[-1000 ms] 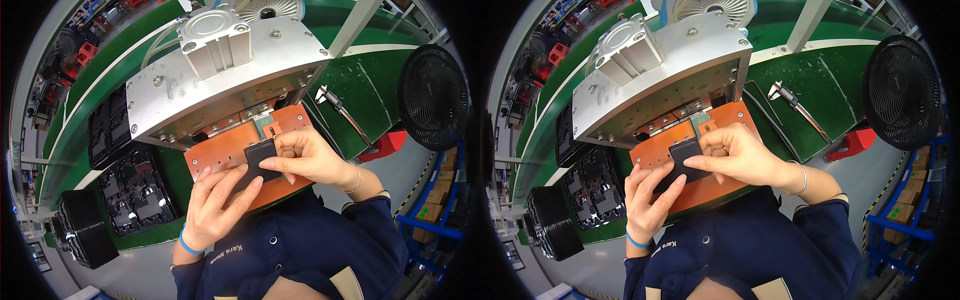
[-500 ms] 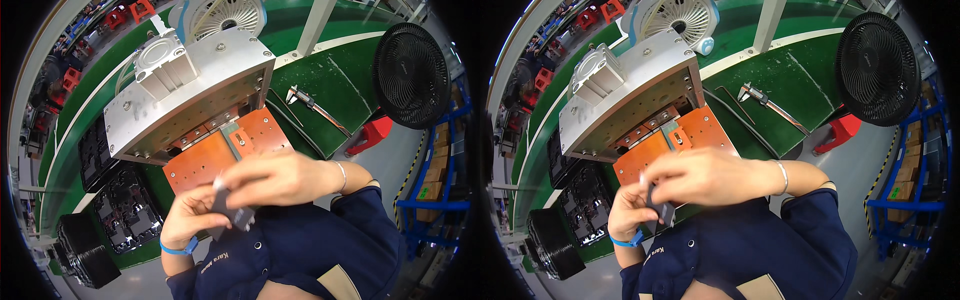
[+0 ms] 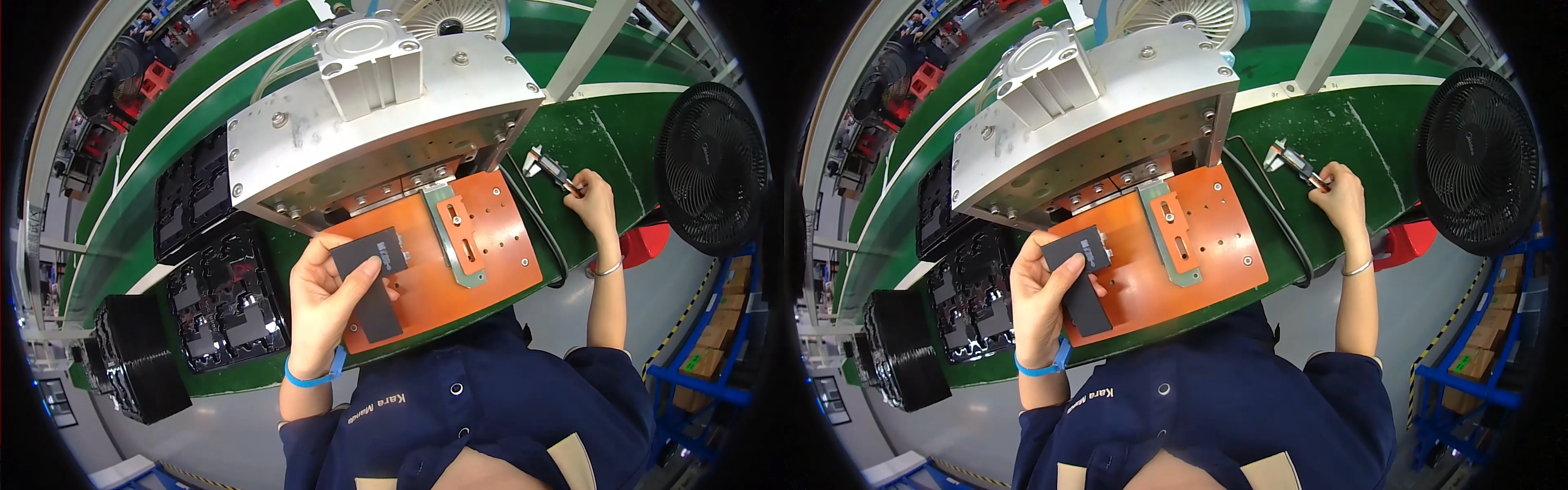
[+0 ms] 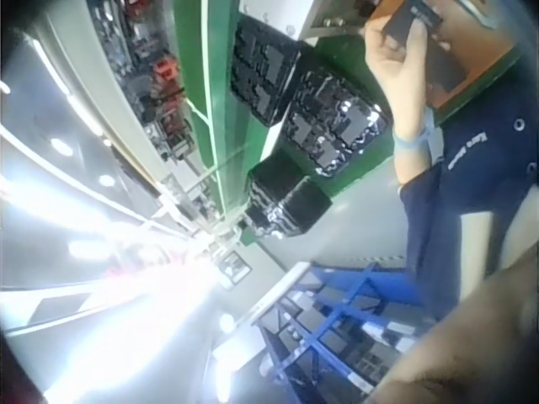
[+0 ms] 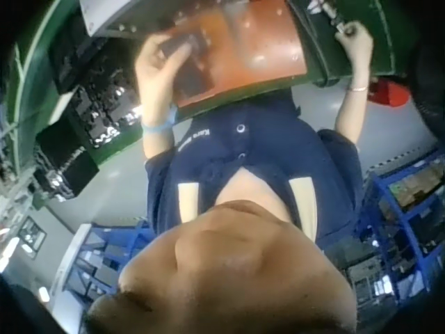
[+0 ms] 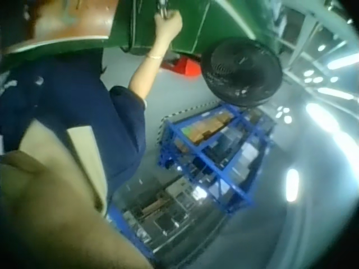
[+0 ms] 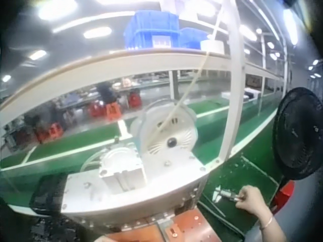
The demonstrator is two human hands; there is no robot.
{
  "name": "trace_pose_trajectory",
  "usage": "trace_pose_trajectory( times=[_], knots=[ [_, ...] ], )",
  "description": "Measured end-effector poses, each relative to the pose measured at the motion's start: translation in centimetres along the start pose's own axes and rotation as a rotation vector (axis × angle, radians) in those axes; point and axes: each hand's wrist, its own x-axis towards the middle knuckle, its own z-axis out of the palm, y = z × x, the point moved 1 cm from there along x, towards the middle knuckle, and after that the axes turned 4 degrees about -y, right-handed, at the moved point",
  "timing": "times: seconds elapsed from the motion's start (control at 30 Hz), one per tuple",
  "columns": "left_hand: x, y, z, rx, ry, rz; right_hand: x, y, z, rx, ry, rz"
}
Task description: The person cleans a small black rectangular electronic component with a white wipe, then places it into a metal jig on a green workbench. They press down on the component using the jig's mechanism, remove it, and place it into a black plastic tray. This process is repeated for multiple components.
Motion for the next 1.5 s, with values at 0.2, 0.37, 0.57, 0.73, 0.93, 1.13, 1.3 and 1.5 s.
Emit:
trace_pose_trajectory(
  times=[0.2, 0.37, 0.57, 0.73, 0.93, 1.13, 1.3, 1.5],
  knots=[
    [0.1, 0.2, 0.3, -0.047, -0.038, -0.056, -2.7, -0.1, -2.7, 0.345, 0.251, -0.051],
    [0.1, 0.0, 0.2, -0.108, -0.112, -0.102, -5.2, -8.5, -6.7, 0.512, 0.201, -0.361],
    [-0.3, 0.0, 0.3, -0.141, -0.104, -0.126, -4.7, -16.8, -5.7, 0.484, 0.155, -0.816],
    [-0.3, 0.1, 0.4, -0.139, -0.101, -0.136, -4.0, -17.6, -5.0, 0.468, 0.148, -0.896],
    [-0.2, -0.1, 0.3, -0.158, -0.113, -0.138, -3.9, -17.4, -4.8, 0.464, 0.157, -0.91],
    [-0.4, -0.2, 0.3, -0.152, -0.102, -0.132, -3.9, -17.6, -4.4, 0.487, 0.161, -0.907],
    [-0.2, -0.3, 0.1, -0.162, -0.119, -0.122, -3.8, -17.5, -4.8, 0.472, 0.198, -0.911],
    [-0.2, -0.3, 0.2, -0.178, -0.115, -0.116, -3.9, -17.5, -4.4, 0.489, 0.153, -0.895]
  ],
)
